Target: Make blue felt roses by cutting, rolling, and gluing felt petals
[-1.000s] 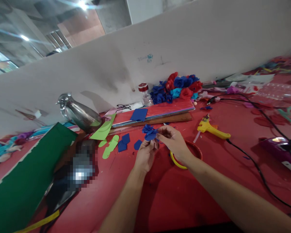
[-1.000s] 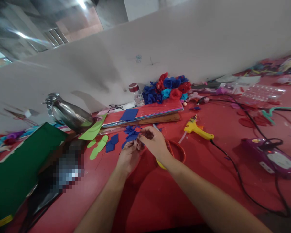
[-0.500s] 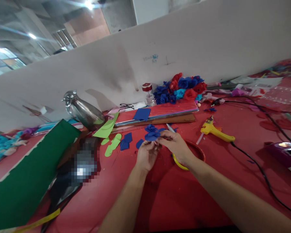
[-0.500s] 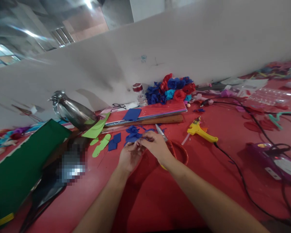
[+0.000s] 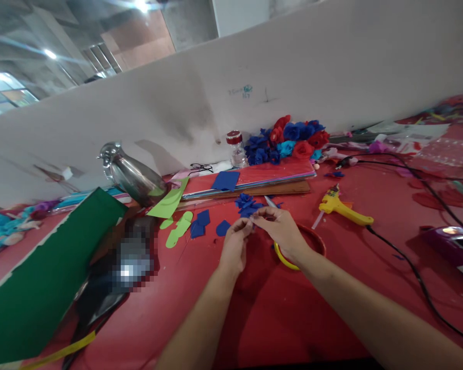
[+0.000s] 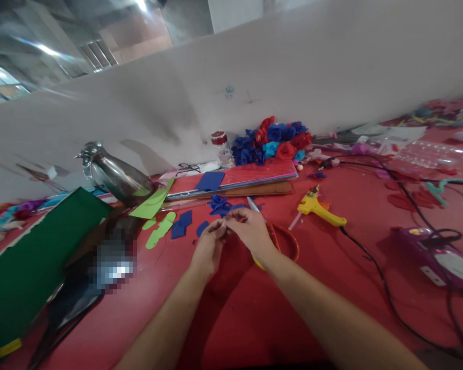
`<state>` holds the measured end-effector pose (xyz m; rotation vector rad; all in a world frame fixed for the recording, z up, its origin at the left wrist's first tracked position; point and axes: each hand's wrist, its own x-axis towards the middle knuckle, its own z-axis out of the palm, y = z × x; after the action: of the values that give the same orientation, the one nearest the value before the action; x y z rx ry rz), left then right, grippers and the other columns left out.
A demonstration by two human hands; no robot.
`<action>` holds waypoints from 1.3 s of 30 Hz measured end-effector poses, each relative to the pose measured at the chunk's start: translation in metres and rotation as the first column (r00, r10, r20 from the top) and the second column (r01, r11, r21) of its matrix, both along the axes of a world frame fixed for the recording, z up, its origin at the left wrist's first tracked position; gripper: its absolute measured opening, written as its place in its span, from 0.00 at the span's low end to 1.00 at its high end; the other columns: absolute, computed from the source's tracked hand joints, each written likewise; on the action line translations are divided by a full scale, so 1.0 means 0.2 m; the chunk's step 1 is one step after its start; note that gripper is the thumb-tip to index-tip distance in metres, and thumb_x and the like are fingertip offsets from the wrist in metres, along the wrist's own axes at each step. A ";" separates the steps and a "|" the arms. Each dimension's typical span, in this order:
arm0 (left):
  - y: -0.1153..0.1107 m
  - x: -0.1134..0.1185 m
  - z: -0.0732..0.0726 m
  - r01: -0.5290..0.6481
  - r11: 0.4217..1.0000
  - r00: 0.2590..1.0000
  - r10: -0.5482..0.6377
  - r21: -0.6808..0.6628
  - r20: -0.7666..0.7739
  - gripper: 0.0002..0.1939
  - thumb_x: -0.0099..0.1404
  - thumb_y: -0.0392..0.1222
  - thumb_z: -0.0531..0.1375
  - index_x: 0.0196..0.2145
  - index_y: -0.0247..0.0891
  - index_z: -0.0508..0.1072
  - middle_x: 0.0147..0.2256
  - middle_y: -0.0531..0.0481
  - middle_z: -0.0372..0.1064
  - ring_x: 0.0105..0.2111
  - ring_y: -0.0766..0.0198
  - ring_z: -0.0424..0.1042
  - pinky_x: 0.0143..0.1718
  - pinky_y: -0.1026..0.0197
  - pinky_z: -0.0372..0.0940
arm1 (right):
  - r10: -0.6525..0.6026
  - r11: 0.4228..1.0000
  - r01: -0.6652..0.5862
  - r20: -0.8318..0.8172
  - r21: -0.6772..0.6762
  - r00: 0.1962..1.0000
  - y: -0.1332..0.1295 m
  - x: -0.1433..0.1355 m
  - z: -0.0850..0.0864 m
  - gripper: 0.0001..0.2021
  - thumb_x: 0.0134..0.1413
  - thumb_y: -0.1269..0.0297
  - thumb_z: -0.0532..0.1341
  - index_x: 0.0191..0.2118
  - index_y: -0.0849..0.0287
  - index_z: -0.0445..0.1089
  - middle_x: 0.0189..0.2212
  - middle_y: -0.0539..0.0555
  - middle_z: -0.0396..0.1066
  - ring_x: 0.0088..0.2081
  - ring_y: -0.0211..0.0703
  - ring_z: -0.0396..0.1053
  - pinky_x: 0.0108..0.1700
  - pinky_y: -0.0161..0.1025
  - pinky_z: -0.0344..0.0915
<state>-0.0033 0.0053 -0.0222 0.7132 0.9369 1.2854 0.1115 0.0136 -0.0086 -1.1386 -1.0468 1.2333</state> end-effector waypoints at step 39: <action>-0.01 -0.02 0.02 -0.205 0.941 0.916 0.281 0.268 -0.287 0.11 0.50 0.46 0.67 0.30 0.36 0.80 0.32 0.48 0.78 0.36 0.60 0.75 0.45 0.58 0.66 | -0.050 0.970 0.008 0.169 0.242 0.984 -0.05 -0.05 -0.02 0.07 0.46 0.61 0.61 0.27 0.58 0.73 0.25 0.50 0.75 0.28 0.41 0.70 0.34 0.40 0.67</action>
<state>-0.0071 0.0031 -0.0189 1.0373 1.1800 1.5470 0.1017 0.0030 -0.0136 -1.0821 -1.2700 0.9652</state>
